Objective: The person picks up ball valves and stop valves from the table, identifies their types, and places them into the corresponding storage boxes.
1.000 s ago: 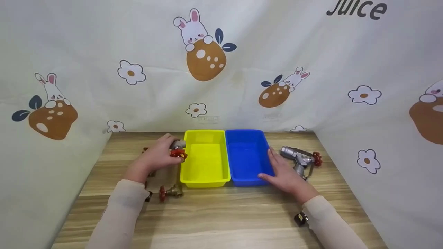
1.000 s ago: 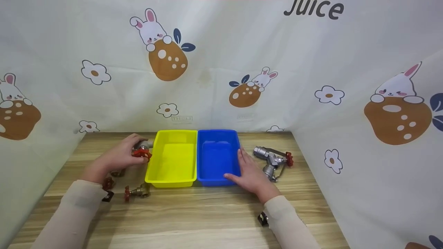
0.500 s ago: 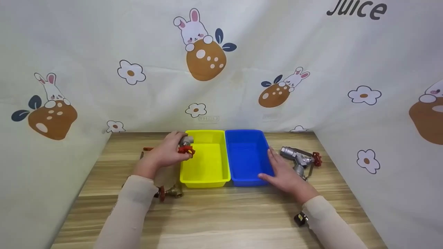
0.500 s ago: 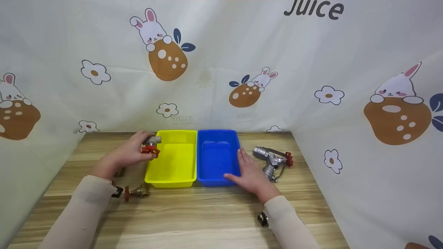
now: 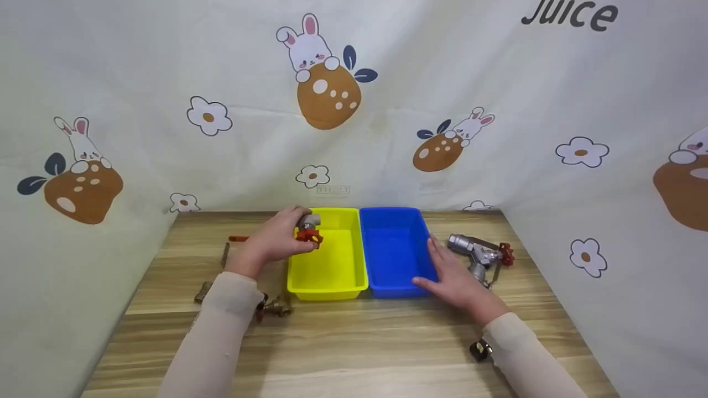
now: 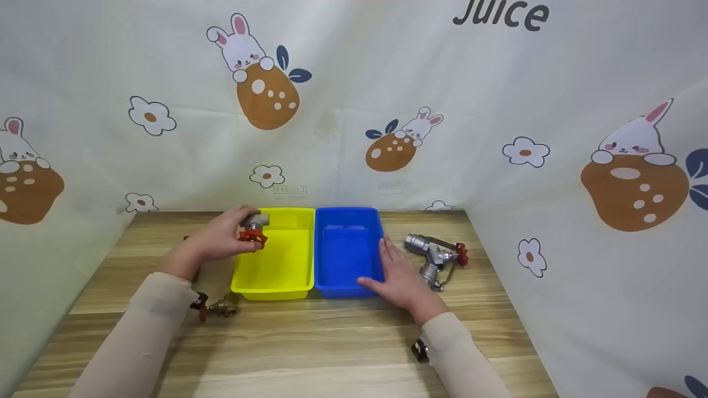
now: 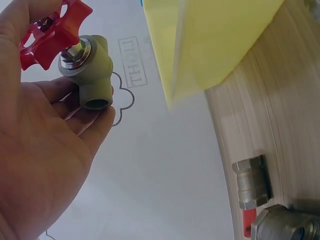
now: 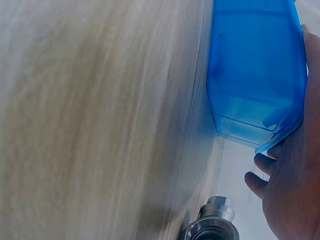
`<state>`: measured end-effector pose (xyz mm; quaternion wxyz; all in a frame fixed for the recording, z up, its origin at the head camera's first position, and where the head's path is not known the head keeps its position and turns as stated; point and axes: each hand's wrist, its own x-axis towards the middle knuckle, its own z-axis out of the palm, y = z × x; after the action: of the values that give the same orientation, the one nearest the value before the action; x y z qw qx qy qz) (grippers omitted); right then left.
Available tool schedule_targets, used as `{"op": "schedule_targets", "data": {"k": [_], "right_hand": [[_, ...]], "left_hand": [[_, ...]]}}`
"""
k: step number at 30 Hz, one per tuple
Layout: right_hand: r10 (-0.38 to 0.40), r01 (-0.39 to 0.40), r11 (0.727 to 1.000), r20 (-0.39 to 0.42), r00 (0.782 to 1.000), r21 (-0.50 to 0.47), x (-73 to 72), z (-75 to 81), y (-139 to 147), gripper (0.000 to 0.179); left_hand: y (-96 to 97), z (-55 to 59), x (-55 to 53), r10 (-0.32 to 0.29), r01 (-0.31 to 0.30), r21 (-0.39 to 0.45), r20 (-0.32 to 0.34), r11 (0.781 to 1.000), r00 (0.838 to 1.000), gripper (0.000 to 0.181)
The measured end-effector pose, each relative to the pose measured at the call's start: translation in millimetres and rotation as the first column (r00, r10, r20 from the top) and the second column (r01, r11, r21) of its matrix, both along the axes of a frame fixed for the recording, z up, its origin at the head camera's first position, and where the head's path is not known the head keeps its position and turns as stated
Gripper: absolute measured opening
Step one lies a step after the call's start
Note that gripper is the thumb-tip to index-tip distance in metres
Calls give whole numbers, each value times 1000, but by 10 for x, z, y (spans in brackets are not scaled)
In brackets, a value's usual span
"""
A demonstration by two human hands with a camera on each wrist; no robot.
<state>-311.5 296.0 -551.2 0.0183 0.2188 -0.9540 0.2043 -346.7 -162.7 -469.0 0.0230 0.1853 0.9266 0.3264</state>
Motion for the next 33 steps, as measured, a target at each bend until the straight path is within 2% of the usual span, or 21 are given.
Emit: {"op": "schedule_targets", "data": {"k": [3, 12, 22, 33], "right_hand": [[-1, 1, 1000, 3, 1000, 2, 13, 13, -3, 113], [-5, 6, 1000, 10, 1000, -5, 11, -1, -1, 113], [-1, 1, 1000, 2, 1000, -16, 19, 5, 11, 114], [-8, 8, 1000, 4, 1000, -11, -2, -31, 16, 115]], "left_hand": [[51, 14, -27, -11, 10, -11, -15, 1000, 1000, 84], [203, 56, -101, -27, 26, -17, -8, 1000, 1000, 84], [344, 108, -199, -61, 62, 36, -12, 997, 998, 80], [440, 88, -277, -67, 65, 58, 29, 996, 997, 79]]}}
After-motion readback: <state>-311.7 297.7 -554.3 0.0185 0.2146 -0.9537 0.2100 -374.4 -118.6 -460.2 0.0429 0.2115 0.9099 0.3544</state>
